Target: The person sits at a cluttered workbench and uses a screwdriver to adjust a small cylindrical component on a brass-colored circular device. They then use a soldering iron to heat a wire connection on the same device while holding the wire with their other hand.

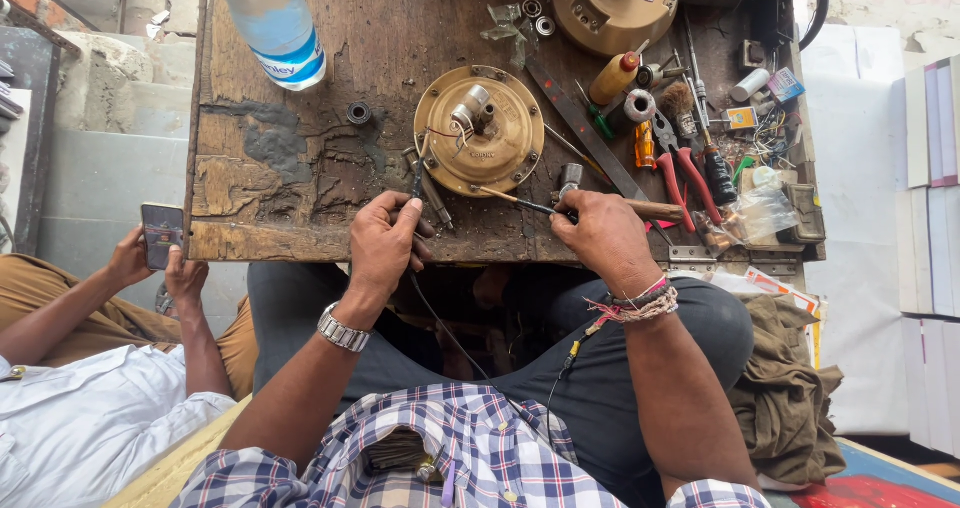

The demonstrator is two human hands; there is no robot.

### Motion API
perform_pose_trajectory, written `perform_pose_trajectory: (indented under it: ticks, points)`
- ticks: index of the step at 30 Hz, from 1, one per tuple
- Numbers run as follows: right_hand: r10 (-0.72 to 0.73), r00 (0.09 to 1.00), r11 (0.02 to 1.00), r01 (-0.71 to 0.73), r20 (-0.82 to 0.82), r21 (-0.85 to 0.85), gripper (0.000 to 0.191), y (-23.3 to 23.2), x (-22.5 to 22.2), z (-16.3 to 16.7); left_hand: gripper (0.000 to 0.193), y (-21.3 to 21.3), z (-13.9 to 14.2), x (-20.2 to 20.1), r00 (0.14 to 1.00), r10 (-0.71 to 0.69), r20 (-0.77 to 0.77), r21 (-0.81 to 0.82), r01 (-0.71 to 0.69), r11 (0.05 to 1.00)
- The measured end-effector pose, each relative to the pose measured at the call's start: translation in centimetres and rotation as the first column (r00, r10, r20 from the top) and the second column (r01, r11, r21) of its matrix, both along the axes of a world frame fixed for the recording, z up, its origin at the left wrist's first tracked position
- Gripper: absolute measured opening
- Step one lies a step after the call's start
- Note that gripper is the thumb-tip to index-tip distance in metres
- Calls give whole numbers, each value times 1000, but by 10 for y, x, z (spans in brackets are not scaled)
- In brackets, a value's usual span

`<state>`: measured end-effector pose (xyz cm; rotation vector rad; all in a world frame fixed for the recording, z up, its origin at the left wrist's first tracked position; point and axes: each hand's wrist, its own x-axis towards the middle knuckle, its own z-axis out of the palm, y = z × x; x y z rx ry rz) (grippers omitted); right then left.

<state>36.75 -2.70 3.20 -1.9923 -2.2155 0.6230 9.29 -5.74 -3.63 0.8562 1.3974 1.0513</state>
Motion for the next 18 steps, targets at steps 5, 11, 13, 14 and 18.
perform_pose_trajectory:
  ticks: [5,11,13,14,18]
  points:
    - [-12,1000,1000,12,16,-19,27,-1,-2,3,22,-1,0,-1,1000,0,-4,-10,0,1000]
    - [-46,995,998,49,-87,27,25,0,-5,13,23,-1,1,-2,1000,-1,-20,-17,0,1000]
    - [-146,953,987,158,-264,24,24,1,-3,16,23,-1,0,-1,1000,-5,-19,-3,5,1000]
    - [-174,932,977,203,-317,59,24,1,-2,16,23,0,0,0,1000,-8,-23,-4,8,1000]
    - [-149,899,949,247,-411,197,23,5,-3,9,22,-1,-1,-1,1000,-1,-28,-12,1,1000]
